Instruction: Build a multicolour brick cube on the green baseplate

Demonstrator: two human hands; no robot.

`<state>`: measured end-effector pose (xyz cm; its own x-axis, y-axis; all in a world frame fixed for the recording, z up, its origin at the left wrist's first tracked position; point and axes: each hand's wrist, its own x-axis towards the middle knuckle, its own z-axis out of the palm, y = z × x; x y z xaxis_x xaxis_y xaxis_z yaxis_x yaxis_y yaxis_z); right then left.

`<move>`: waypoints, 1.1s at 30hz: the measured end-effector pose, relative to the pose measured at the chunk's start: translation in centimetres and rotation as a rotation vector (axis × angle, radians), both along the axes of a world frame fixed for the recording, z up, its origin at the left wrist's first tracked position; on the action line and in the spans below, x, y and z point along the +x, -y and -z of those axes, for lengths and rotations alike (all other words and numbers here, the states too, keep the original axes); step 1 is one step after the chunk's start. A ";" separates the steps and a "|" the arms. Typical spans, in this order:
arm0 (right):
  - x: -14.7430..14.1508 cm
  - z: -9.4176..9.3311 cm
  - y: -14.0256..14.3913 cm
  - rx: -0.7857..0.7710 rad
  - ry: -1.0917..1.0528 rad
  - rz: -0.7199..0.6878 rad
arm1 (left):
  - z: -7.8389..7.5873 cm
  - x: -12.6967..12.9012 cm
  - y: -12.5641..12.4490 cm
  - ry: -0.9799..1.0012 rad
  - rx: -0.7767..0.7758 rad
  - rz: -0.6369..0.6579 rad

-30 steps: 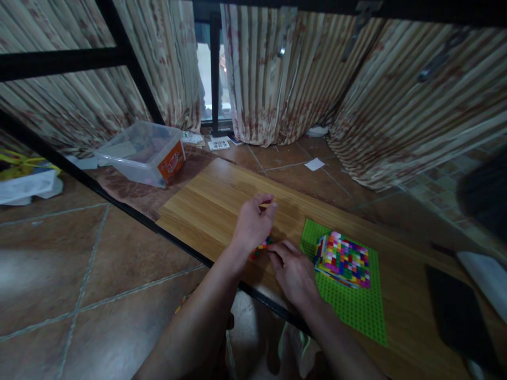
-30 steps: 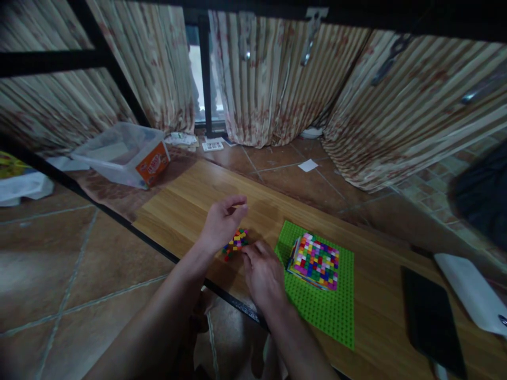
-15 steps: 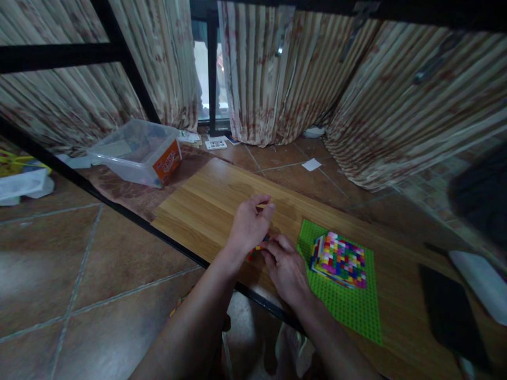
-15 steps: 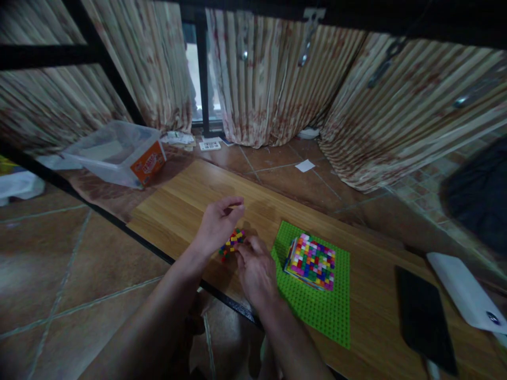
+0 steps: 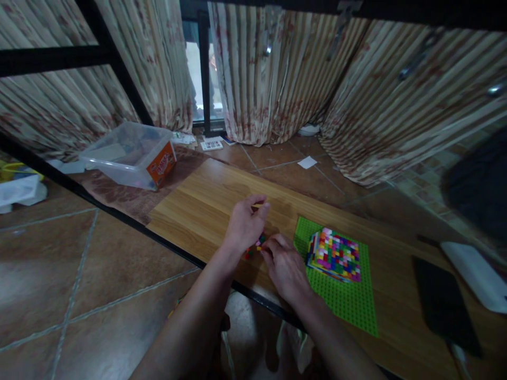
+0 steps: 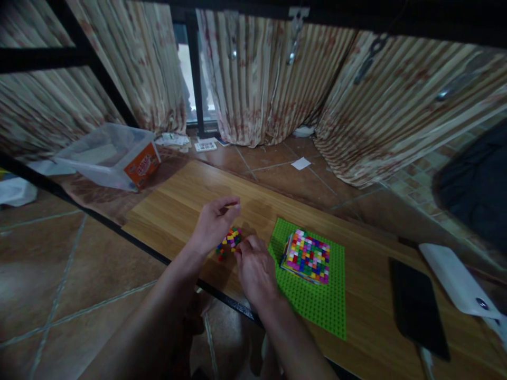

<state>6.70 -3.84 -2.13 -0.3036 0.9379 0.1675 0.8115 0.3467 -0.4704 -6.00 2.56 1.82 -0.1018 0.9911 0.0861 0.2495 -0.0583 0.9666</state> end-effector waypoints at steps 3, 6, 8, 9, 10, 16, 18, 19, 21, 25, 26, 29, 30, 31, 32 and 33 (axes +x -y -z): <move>0.4 -0.9 0.0 0.044 -0.094 0.030 | -0.2 0.1 0.1 0.026 -0.019 0.006; 1.5 -2.6 0.1 0.126 -0.236 0.107 | -0.6 0.3 0.5 0.068 -0.064 0.119; 2.6 -3.8 0.1 0.196 -0.304 0.153 | -0.8 0.6 0.8 0.136 -0.109 0.309; 3.1 -4.2 0.1 0.227 -0.329 0.167 | -0.8 0.8 1.0 0.182 -0.131 0.415; 3.6 -4.5 0.1 0.252 -0.353 0.178 | -0.9 1.1 1.2 0.232 -0.149 0.507; 5.7 -4.3 0.0 0.149 -0.644 0.271 | -1.1 3.0 1.9 0.408 -0.227 0.594; 6.1 -4.1 0.0 0.071 -0.769 0.330 | -1.2 3.5 2.0 0.435 -0.225 0.572; 6.3 -4.1 0.0 0.040 -0.810 0.355 | -1.2 3.7 2.0 0.439 -0.213 0.566; 6.6 -4.2 0.1 -0.011 -0.850 0.389 | -1.2 4.1 2.0 0.427 -0.177 0.565; 6.9 -4.8 0.3 -0.068 -0.873 0.407 | -1.1 4.8 2.0 0.383 -0.106 0.582; 7.0 -4.9 0.4 -0.070 -0.881 0.409 | -1.1 4.9 2.1 0.376 -0.090 0.584; 7.3 -4.9 0.4 -0.062 -0.900 0.407 | -1.0 5.4 2.2 0.341 -0.046 0.601; 7.4 -4.9 0.5 -0.057 -0.902 0.406 | -1.0 5.5 2.3 0.323 -0.033 0.604; 7.5 -4.9 0.5 -0.054 -0.902 0.403 | -1.0 5.7 2.4 0.300 -0.022 0.606; 7.6 -4.9 0.5 -0.056 -0.904 0.398 | -1.1 5.8 2.5 0.275 -0.016 0.606; 7.7 -4.9 0.5 -0.064 -0.909 0.390 | -1.1 5.9 2.5 0.255 -0.012 0.606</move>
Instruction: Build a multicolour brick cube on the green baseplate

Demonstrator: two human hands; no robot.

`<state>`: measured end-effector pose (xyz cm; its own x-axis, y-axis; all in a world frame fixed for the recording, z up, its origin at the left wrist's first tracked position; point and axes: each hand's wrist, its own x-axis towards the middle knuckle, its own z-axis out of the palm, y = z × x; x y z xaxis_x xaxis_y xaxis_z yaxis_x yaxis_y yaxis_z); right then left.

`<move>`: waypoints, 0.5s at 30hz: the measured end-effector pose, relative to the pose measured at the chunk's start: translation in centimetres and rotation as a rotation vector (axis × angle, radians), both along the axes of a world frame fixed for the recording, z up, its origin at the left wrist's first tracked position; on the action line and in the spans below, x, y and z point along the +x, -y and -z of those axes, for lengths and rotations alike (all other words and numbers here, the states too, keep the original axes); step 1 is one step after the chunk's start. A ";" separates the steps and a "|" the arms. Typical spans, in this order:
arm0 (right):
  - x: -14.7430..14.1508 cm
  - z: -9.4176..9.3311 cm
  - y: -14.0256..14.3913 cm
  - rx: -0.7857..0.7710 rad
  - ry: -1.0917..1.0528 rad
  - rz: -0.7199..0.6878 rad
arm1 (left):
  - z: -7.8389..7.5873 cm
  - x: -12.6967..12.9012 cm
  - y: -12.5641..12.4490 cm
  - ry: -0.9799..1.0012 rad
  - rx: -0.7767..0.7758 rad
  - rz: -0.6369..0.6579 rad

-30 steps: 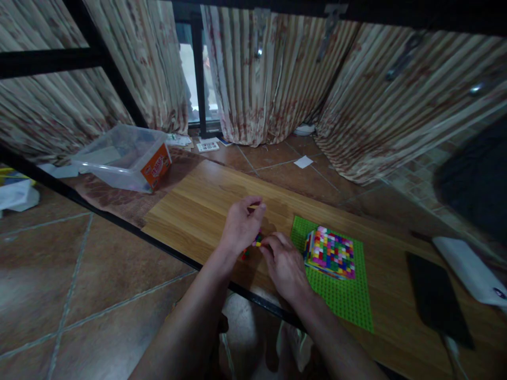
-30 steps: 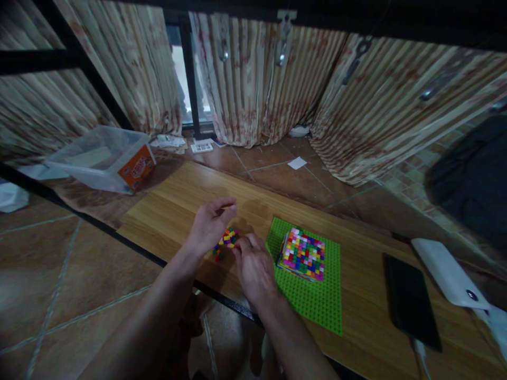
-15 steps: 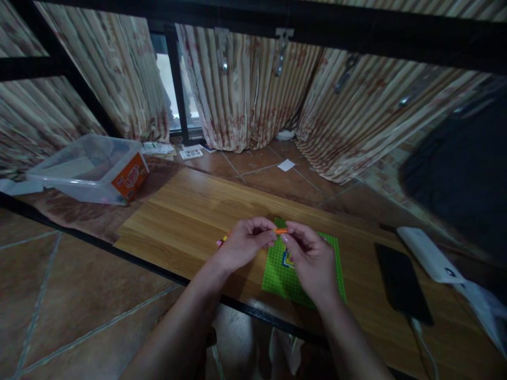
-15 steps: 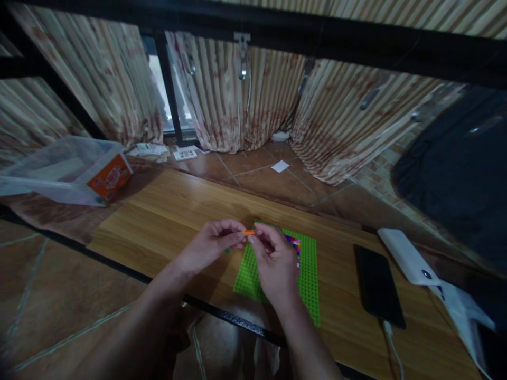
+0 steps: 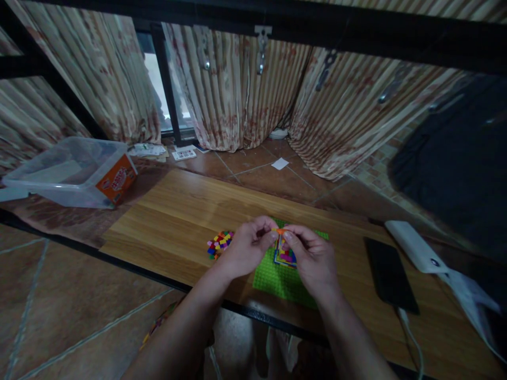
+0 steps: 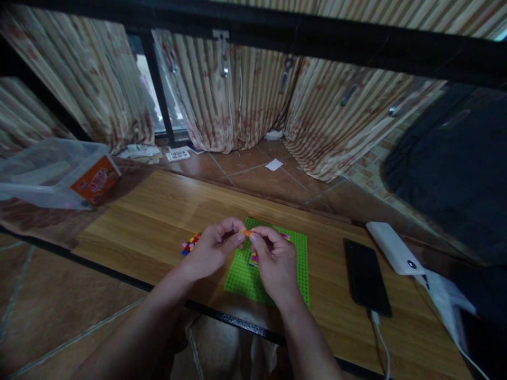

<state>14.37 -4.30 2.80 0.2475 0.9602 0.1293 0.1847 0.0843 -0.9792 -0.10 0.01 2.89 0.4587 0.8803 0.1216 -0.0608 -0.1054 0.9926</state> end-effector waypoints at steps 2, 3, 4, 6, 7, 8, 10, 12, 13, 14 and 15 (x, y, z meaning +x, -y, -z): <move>0.2 0.0 0.0 -0.008 -0.033 -0.028 | 0.0 0.2 0.1 -0.016 0.001 0.013; 0.4 0.0 -0.1 -0.010 -0.060 -0.042 | 0.0 0.2 0.1 -0.013 -0.003 0.029; 0.6 0.0 -0.1 -0.009 -0.085 -0.049 | 0.0 0.3 0.1 -0.006 -0.007 0.045; 1.5 -0.1 -0.3 -0.003 -0.095 -0.016 | 0.1 0.3 0.1 0.009 -0.011 0.052; 2.1 0.0 -0.4 0.004 -0.066 0.028 | 0.2 0.3 0.0 0.011 -0.012 0.039; 2.8 0.0 -0.5 0.013 -0.011 0.084 | 0.3 0.3 -0.1 0.008 -0.015 0.015; 4.2 0.1 -0.7 0.047 0.162 0.194 | 0.6 0.1 -0.4 -0.011 -0.035 -0.058; 5.4 0.3 -0.8 0.077 0.350 0.224 | 0.9 -0.1 -0.8 -0.051 -0.059 -0.145; 5.7 0.5 -0.8 0.079 0.429 0.211 | 1.0 -0.2 -0.9 -0.070 -0.069 -0.186; 5.9 0.6 -0.9 0.075 0.497 0.191 | 1.2 -0.3 -1.0 -0.086 -0.078 -0.214; 6.0 0.7 -1.0 0.068 0.558 0.169 | 1.3 -0.3 -1.1 -0.096 -0.084 -0.228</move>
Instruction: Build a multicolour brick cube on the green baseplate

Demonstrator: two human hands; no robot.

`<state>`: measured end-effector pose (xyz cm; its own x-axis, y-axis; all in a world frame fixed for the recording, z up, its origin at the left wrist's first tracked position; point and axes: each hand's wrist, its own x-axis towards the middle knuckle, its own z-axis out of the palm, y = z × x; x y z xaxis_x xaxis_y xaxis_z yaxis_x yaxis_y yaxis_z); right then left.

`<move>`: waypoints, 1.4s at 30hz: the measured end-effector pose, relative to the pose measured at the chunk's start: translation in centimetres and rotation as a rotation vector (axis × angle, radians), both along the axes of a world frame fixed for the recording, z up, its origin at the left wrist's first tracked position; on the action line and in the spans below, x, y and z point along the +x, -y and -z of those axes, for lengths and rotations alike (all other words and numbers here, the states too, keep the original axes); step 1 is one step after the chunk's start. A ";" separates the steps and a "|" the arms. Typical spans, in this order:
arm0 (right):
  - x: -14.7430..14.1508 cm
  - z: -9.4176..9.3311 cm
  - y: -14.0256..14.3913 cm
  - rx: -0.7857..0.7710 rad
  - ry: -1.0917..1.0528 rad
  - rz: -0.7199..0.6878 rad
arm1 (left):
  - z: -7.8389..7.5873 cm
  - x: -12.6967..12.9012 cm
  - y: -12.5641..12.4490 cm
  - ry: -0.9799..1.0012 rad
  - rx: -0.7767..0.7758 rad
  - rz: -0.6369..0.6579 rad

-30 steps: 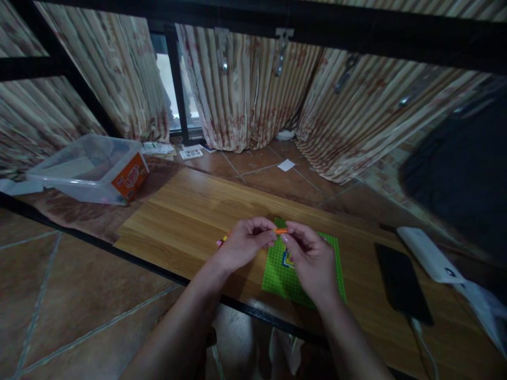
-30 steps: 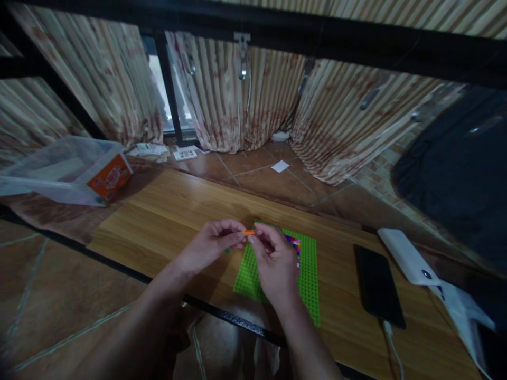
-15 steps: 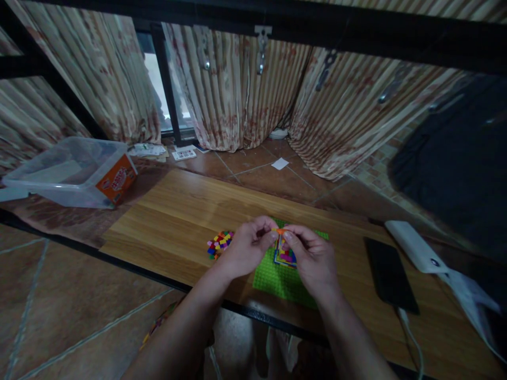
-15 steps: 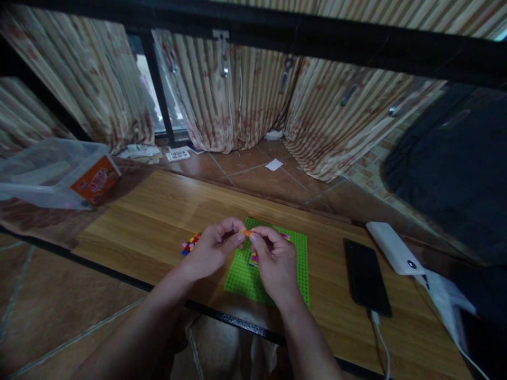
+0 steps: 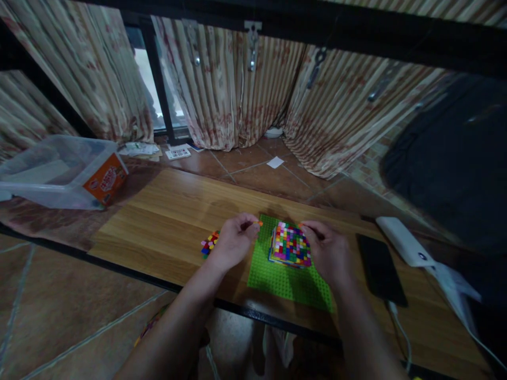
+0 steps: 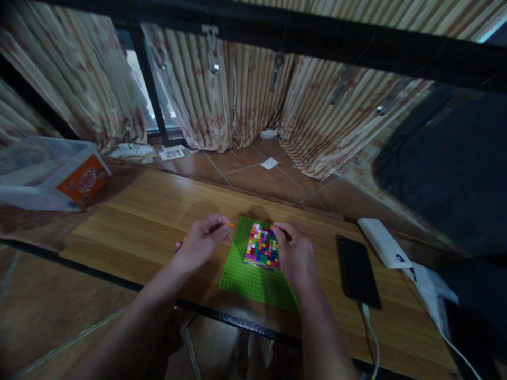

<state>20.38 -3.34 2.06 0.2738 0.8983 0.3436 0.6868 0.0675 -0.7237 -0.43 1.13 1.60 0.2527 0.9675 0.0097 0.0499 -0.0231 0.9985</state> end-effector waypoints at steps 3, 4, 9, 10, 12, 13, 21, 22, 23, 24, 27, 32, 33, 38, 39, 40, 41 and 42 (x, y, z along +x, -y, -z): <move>-0.3 0.3 -0.3 -0.022 0.163 -0.029 | 0.2 0.0 0.0 -0.006 0.002 0.015; -0.4 0.4 -0.5 -0.021 0.209 -0.037 | 0.2 0.0 0.0 -0.009 0.006 0.027; -0.8 0.5 -1.0 -0.028 0.281 -0.049 | 0.4 0.0 0.1 -0.026 0.027 0.047; -0.8 0.5 -1.1 -0.031 0.271 -0.048 | 0.4 -0.1 0.1 -0.028 0.033 0.045; -0.8 0.5 -1.2 -0.040 0.243 -0.051 | 0.4 -0.1 0.1 -0.033 0.040 0.045; -0.8 0.5 -1.2 -0.045 0.228 -0.054 | 0.3 -0.2 0.1 -0.035 0.040 0.044; -0.7 0.8 -1.6 -0.083 0.134 -0.072 | 0.0 -0.2 0.3 -0.051 0.041 0.036; -0.7 0.8 -1.6 -0.087 0.126 -0.072 | 0.0 -0.3 0.3 -0.054 0.044 0.036; -0.7 0.8 -1.6 -0.089 0.118 -0.074 | 0.1 -0.3 0.3 -0.055 0.045 0.036; -0.7 0.7 -1.6 -0.092 0.110 -0.076 | 0.2 -0.3 0.3 -0.055 0.047 0.036; -0.6 0.7 -1.8 -0.095 0.096 -0.101 | 0.4 -0.3 0.2 -0.055 0.064 0.035; -0.1 1.1 -2.2 -0.132 0.048 -0.128 | 0.7 -0.1 0.1 -0.055 0.071 0.046; 0.0 1.2 -2.3 -0.141 0.032 -0.131 | 0.7 -0.1 0.0 -0.057 0.065 0.048; 0.4 1.8 -2.0 -0.167 -0.039 -0.138 | 0.9 0.1 0.1 -0.066 0.061 0.050; 0.3 1.7 -1.8 -0.151 -0.041 -0.132 | 0.9 0.1 0.1 -0.067 0.061 0.053; 0.3 1.6 -1.6 -0.116 -0.033 -0.119 | 1.0 0.1 0.1 -0.067 0.061 0.057; 0.1 1.3 -1.3 -0.063 -0.017 -0.099 | 1.0 0.1 0.1 -0.064 0.058 0.061; -0.1 1.0 -1.1 0.003 0.004 -0.077 | 1.0 0.2 0.2 -0.057 0.053 0.065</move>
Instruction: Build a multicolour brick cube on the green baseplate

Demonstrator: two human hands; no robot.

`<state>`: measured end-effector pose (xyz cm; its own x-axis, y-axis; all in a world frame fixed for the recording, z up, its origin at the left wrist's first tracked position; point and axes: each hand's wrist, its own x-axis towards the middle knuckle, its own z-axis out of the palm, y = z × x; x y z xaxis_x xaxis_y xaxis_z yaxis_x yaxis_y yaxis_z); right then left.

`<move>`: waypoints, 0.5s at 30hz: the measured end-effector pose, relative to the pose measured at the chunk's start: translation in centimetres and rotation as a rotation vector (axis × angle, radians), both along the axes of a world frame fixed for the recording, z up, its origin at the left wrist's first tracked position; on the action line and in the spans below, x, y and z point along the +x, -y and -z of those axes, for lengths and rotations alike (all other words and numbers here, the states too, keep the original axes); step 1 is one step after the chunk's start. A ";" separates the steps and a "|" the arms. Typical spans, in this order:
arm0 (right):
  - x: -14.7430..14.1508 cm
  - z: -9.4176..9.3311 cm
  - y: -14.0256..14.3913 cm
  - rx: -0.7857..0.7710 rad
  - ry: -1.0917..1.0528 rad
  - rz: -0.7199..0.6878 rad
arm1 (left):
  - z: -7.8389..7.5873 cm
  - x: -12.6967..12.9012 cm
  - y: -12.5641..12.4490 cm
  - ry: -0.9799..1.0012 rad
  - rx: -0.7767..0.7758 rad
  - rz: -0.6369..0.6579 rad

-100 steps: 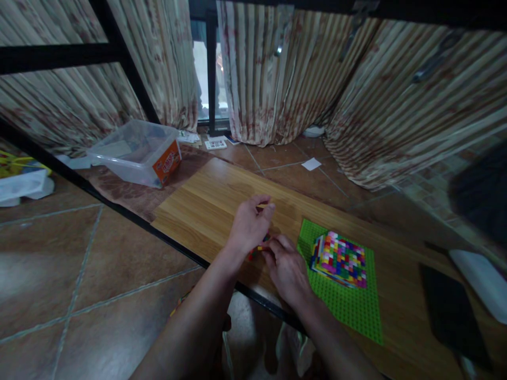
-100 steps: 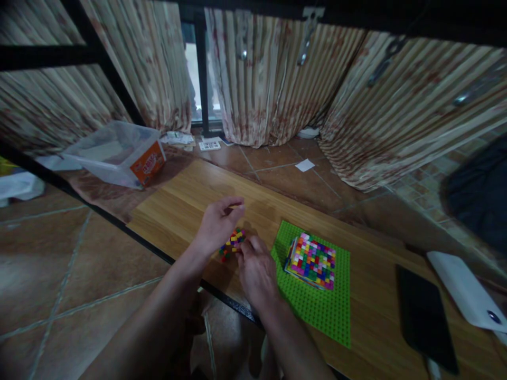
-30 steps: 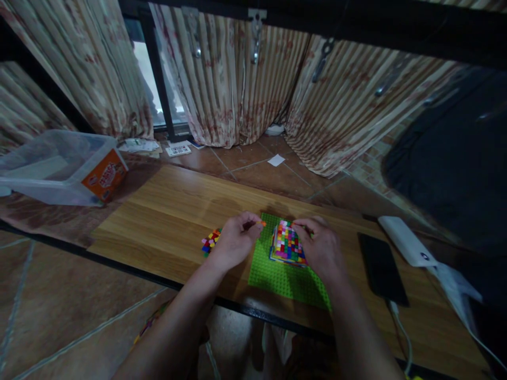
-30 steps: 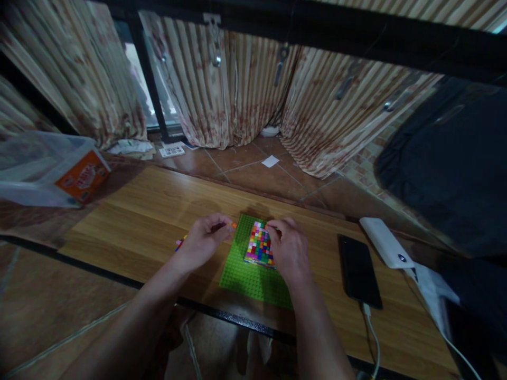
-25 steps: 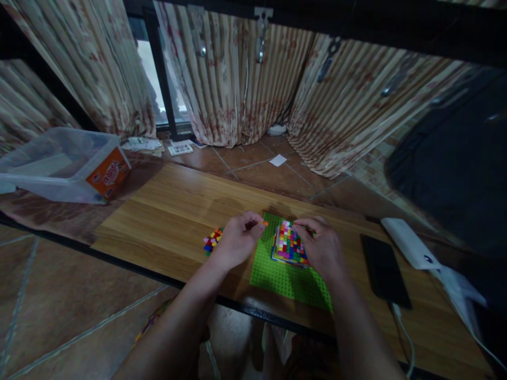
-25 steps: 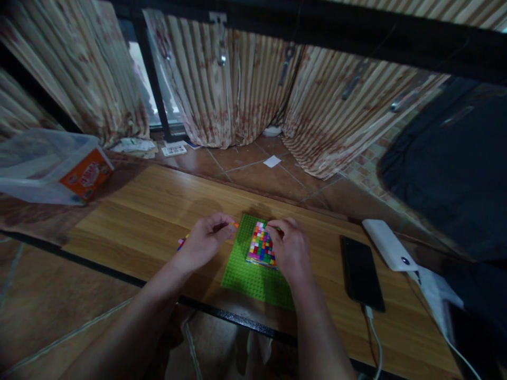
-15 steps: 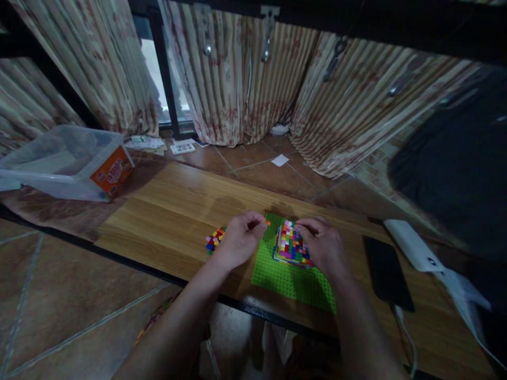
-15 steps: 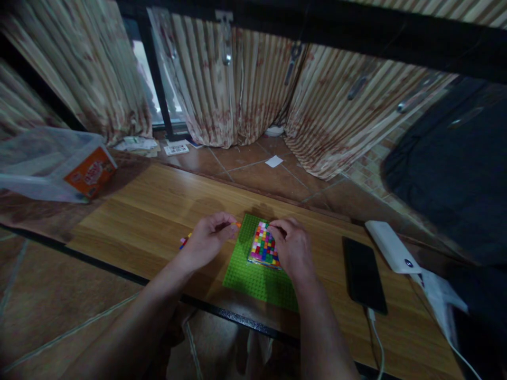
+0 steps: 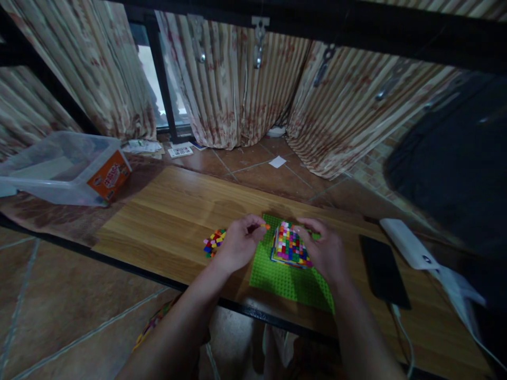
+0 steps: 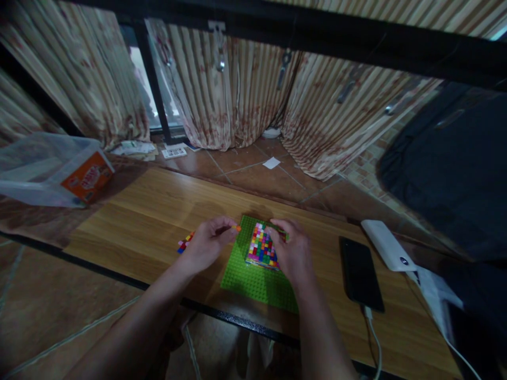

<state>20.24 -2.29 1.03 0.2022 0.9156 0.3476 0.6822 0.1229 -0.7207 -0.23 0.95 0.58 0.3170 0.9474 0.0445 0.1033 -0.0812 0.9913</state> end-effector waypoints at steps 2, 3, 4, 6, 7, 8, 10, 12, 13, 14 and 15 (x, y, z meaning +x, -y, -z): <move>-0.8 -0.7 0.5 0.125 0.022 0.021 | -0.1 0.2 0.1 0.028 -0.018 0.009; -1.3 -1.0 0.8 0.159 0.017 0.008 | -0.2 0.3 0.2 0.049 -0.030 0.014; -1.8 -1.3 1.0 0.168 0.004 -0.018 | -0.4 0.4 0.3 0.074 -0.044 0.019; -2.9 -1.5 1.3 0.135 -0.031 -0.088 | -0.7 0.7 0.5 0.129 -0.066 0.029; -3.4 -1.5 1.4 0.114 -0.049 -0.119 | -0.8 0.8 0.6 0.154 -0.076 0.033; -3.9 -1.5 1.5 0.098 -0.064 -0.144 | -0.9 0.9 0.7 0.176 -0.083 0.036; -4.5 -1.3 1.5 0.088 -0.093 -0.170 | -1.1 1.2 0.9 0.216 -0.089 0.043; -4.9 -1.1 1.6 0.090 -0.126 -0.163 | -1.1 1.4 1.0 0.250 -0.091 0.047; -5.0 -1.1 1.6 0.092 -0.141 -0.150 | -1.1 1.5 1.1 0.260 -0.092 0.043; -5.0 -1.0 1.6 0.094 -0.151 -0.133 | -1.0 1.6 1.2 0.267 -0.093 0.035; -5.1 -1.0 1.7 0.096 -0.153 -0.115 | -1.0 1.8 1.3 0.269 -0.092 0.021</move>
